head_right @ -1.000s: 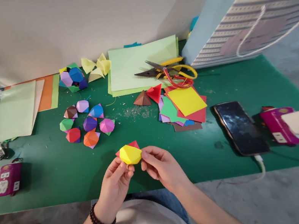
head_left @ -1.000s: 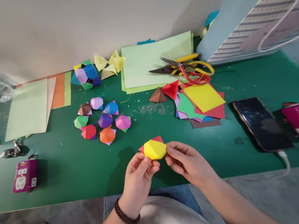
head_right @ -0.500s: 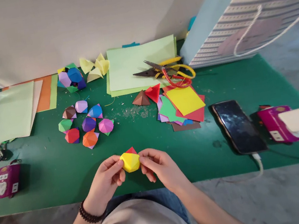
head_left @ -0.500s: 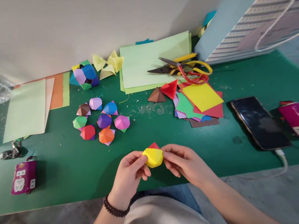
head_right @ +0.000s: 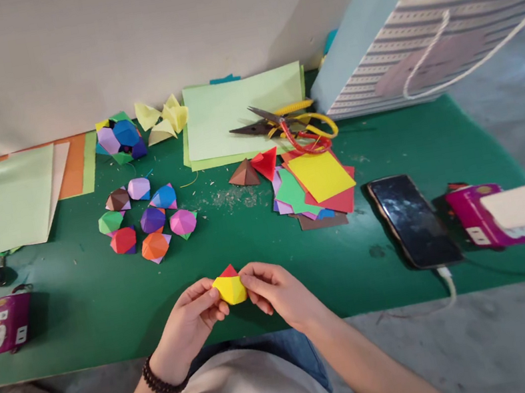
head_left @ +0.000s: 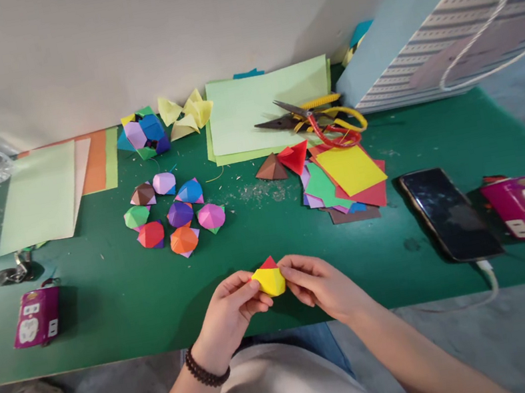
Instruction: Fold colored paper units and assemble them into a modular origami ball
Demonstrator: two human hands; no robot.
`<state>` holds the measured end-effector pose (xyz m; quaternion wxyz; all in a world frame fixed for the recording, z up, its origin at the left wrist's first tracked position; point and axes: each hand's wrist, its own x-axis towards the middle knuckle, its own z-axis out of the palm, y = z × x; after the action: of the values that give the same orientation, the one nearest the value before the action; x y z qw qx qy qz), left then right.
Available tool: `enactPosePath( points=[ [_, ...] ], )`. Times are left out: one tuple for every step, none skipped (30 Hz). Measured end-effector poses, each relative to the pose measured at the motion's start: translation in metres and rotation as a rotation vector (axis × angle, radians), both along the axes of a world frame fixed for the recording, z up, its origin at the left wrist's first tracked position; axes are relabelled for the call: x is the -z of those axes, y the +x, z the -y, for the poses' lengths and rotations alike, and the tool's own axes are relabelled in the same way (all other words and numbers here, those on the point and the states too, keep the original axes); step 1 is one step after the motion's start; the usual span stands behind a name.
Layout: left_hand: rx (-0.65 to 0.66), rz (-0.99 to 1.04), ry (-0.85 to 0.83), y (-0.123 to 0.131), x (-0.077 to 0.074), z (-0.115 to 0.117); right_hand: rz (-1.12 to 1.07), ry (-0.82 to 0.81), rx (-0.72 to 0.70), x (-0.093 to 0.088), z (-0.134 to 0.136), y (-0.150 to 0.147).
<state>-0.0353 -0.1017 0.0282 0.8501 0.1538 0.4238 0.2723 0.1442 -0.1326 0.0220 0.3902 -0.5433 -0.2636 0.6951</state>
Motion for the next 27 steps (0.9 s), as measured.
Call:
enactPosePath(
  points=[
    [0.004, 0.010, -0.006, 0.000, 0.000, 0.000, 0.004, -0.002, -0.013, -0.001, 0.000, 0.000],
    [0.004, 0.019, -0.012, -0.001, 0.000, 0.000, 0.011, 0.000, -0.022, -0.002, -0.001, 0.000],
    [-0.003, 0.028, -0.017, -0.001, 0.001, 0.001, 0.022, 0.007, -0.025, -0.002, -0.001, 0.000],
    [-0.014, 0.034, -0.023, -0.001, 0.001, 0.001, 0.033, 0.015, -0.023, -0.003, -0.001, 0.000],
    [-0.026, 0.038, -0.031, 0.000, 0.002, 0.001, 0.044, 0.023, -0.018, -0.003, 0.000, 0.000],
    [-0.042, 0.039, -0.040, 0.000, 0.003, 0.000, 0.054, 0.029, -0.012, -0.004, 0.000, 0.000],
    [-0.059, 0.042, -0.051, 0.000, 0.004, 0.000, 0.062, 0.034, -0.012, -0.005, 0.000, 0.000],
    [-0.082, 0.048, -0.063, 0.000, 0.004, -0.001, 0.070, 0.041, -0.017, -0.006, 0.001, 0.000],
    [-0.106, 0.058, -0.080, 0.000, 0.004, -0.001, 0.080, 0.054, -0.025, -0.008, 0.002, 0.001],
    [-0.130, 0.076, -0.101, 0.000, 0.004, -0.002, 0.099, 0.074, -0.033, -0.009, 0.003, 0.001],
    [-0.150, 0.101, -0.126, 0.000, 0.004, -0.002, 0.132, 0.104, -0.039, -0.012, 0.004, 0.001],
    [-0.164, 0.130, -0.153, -0.001, 0.004, -0.001, 0.176, 0.138, -0.041, -0.014, 0.005, 0.001],
    [-0.165, 0.160, -0.175, -0.001, 0.003, -0.001, 0.225, 0.174, -0.041, -0.017, 0.006, 0.001],
    [-0.151, 0.185, -0.181, -0.001, 0.003, 0.000, 0.273, 0.210, -0.042, -0.020, 0.007, 0.002],
    [-0.119, 0.201, -0.167, -0.002, 0.002, 0.001, 0.317, 0.244, -0.051, -0.023, 0.009, 0.002],
    [-0.076, 0.202, -0.131, -0.002, 0.001, 0.002, 0.355, 0.278, -0.068, -0.027, 0.010, 0.003],
    [-0.025, 0.189, -0.072, -0.003, -0.001, 0.003, 0.386, 0.315, -0.093, -0.031, 0.011, 0.004],
    [0.023, 0.161, 0.007, -0.005, -0.002, 0.003, 0.418, 0.355, -0.123, -0.034, 0.012, 0.006],
    [0.061, 0.122, 0.103, -0.006, -0.005, 0.002, 0.454, 0.396, -0.152, -0.038, 0.013, 0.007],
    [0.087, 0.078, 0.206, -0.008, -0.008, 0.001, 0.490, 0.437, -0.178, -0.042, 0.014, 0.009],
    [0.107, 0.038, 0.308, -0.009, -0.011, 0.000, 0.527, 0.479, -0.199, -0.045, 0.015, 0.010],
    [0.125, 0.006, 0.402, -0.010, -0.014, -0.002, 0.564, 0.520, -0.214, -0.048, 0.016, 0.011],
    [0.146, -0.022, 0.485, -0.010, -0.017, -0.003, 0.600, 0.560, -0.228, -0.050, 0.017, 0.012],
    [0.170, -0.051, 0.552, -0.011, -0.020, -0.005, 0.635, 0.596, -0.237, -0.052, 0.018, 0.012],
    [0.193, -0.078, 0.607, -0.010, -0.022, -0.005, 0.667, 0.625, -0.246, -0.053, 0.019, 0.012],
    [0.206, -0.105, 0.651, -0.010, -0.024, -0.006, 0.694, 0.649, -0.251, -0.053, 0.020, 0.011],
    [0.207, -0.132, 0.680, -0.009, -0.026, -0.005, 0.714, 0.664, -0.252, -0.053, 0.020, 0.011]
  ],
)
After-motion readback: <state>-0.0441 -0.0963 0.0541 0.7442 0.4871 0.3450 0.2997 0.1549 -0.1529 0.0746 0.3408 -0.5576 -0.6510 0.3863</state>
